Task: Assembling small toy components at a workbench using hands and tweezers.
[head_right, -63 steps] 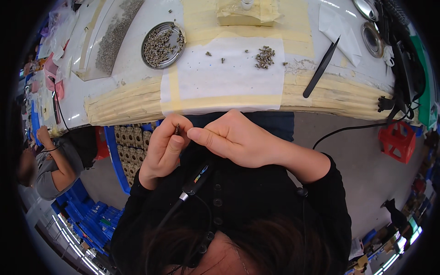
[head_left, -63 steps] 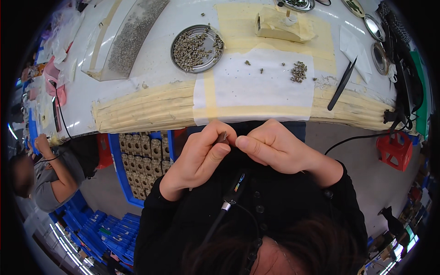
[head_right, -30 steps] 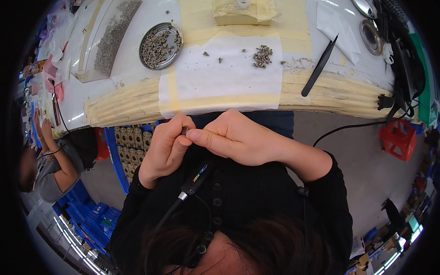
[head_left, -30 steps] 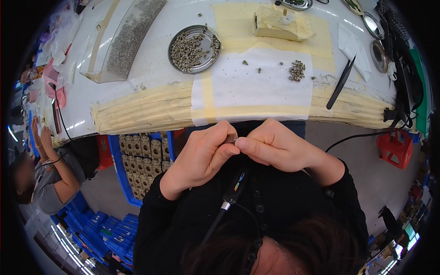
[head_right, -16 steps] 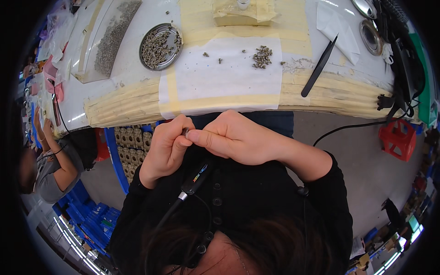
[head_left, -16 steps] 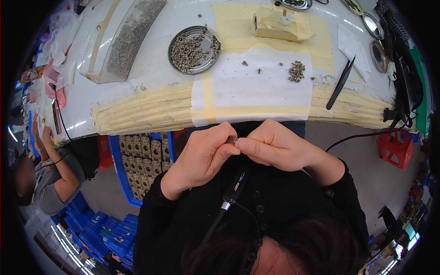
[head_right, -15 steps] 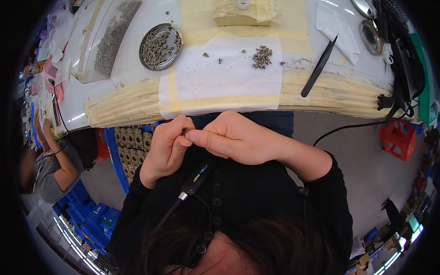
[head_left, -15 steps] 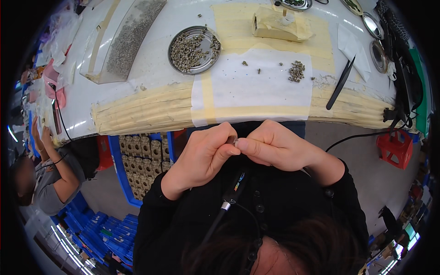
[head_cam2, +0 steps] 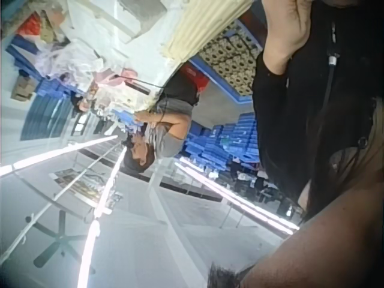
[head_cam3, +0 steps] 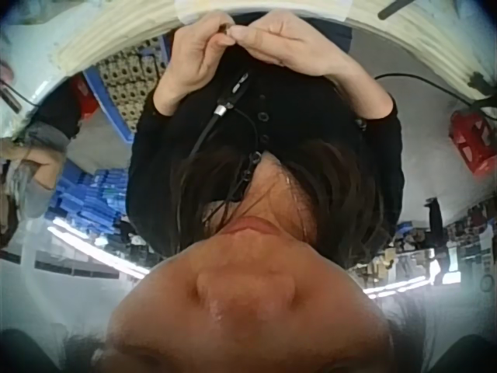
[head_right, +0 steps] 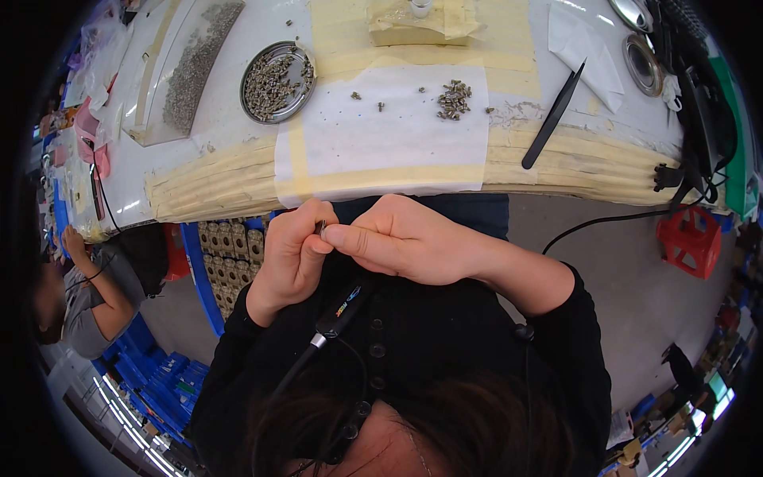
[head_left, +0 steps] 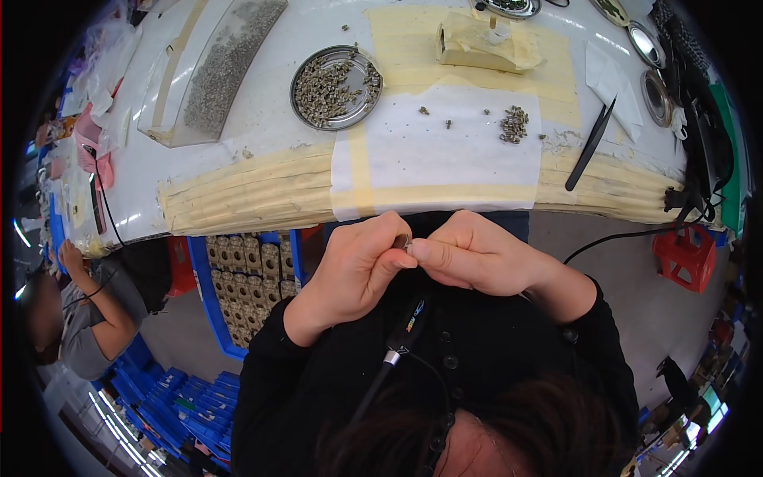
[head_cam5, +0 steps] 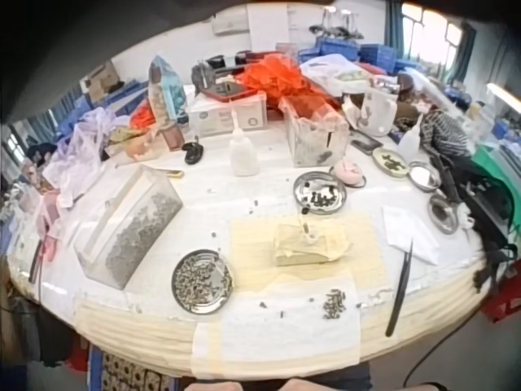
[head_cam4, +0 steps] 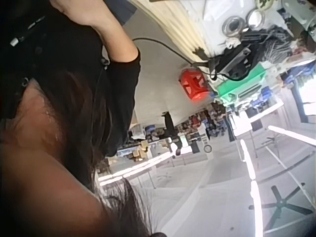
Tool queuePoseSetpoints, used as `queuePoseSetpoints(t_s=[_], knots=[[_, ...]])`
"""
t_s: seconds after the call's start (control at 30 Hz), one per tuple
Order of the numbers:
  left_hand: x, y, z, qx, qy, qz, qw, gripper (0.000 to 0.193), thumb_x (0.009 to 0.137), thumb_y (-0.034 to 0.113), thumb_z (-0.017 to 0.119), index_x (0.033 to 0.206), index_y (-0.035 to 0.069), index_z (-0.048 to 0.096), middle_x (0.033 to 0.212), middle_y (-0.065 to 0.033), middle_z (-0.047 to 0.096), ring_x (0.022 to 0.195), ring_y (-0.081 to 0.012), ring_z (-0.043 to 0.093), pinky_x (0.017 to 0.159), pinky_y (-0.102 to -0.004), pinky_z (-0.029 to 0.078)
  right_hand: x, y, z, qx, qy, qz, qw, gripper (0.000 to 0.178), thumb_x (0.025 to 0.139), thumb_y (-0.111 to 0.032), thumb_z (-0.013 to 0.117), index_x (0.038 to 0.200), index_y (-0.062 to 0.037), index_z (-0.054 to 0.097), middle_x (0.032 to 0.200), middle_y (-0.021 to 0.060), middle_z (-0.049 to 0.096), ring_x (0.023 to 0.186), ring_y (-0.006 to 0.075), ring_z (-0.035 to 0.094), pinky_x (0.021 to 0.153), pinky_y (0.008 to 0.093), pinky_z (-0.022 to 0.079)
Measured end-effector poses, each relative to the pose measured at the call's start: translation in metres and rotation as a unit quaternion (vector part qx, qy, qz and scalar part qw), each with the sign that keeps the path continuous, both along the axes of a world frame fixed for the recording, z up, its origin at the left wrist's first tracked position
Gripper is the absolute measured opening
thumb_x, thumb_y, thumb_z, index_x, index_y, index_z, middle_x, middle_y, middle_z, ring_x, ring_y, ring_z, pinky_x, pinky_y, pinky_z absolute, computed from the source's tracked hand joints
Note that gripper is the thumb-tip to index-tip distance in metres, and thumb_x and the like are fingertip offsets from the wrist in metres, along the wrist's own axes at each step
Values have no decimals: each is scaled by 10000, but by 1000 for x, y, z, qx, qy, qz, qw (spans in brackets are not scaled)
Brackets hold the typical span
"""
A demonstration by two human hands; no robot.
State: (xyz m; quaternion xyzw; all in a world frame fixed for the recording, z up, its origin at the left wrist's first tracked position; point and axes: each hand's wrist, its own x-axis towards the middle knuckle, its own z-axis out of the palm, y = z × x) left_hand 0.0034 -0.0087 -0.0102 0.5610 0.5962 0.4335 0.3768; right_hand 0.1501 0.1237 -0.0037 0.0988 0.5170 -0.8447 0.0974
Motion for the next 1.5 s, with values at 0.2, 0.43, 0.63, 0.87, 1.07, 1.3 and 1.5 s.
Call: queuePoseSetpoints(t_s=[0.2, 0.43, 0.63, 0.87, 1.07, 1.3, 1.5], knots=[[0, 0, 0, 6, 13, 9, 1000, 297, 896, 284, 551, 813, 1, 514, 697, -113, 488, 585, -283, 493, 530, -316, 394, -1, 0, -3, -27, -9, 8, 1000, 560, 970, -397, 414, 505, -88, 368, 471, -54, 308, 458, 42, 250, 417, 233, 208], [3, -1, 0, -3, -26, 31, 999, 309, 913, 299, 533, 832, 4, 488, 680, -108, 487, 569, -263, 485, 538, -299, 401, -1, -3, -5, -29, 2, 0, 1000, 573, 974, -411, 391, 500, -90, 366, 466, -49, 320, 450, 45, 257, 414, 231, 213], [0, -1, 5, -36, -10, 15, 999, 322, 921, 319, 515, 859, 7, 465, 688, -117, 490, 584, -276, 488, 551, -298, 409, -2, -2, -2, 11, 7, -11, 1000, 565, 976, -398, 392, 513, -76, 366, 477, -45, 320, 464, 53, 251, 422, 242, 219], [-1, 0, 9, -60, 7, 1, 998, 310, 921, 311, 515, 871, 10, 464, 702, -130, 505, 600, -301, 503, 556, -314, 417, 0, -1, -2, 34, 1, -13, 999, 550, 979, -376, 397, 528, -63, 367, 488, -44, 315, 478, 57, 244, 431, 248, 223], [-2, 0, 7, -51, 26, -6, 998, 303, 920, 297, 519, 843, 8, 471, 692, -131, 500, 589, -303, 493, 543, -315, 407, 1, -1, -3, 31, 8, -10, 999, 543, 978, -372, 404, 530, -65, 368, 490, -44, 315, 479, 55, 245, 429, 249, 222], [0, -1, 2, -17, 31, 0, 999, 309, 921, 299, 516, 834, 5, 472, 687, -126, 482, 577, -294, 476, 535, -311, 396, 1, 0, -3, 22, -2, -11, 1000, 553, 978, -375, 402, 521, -68, 360, 485, -45, 314, 475, 55, 243, 428, 250, 217], [3, 0, 5, -43, -3, 17, 999, 313, 928, 311, 502, 864, 6, 468, 699, -124, 495, 594, -297, 495, 552, -307, 410, 0, -1, -1, 17, 4, -19, 1000, 557, 978, -378, 401, 518, -67, 363, 481, -45, 311, 469, 57, 241, 423, 252, 216]])
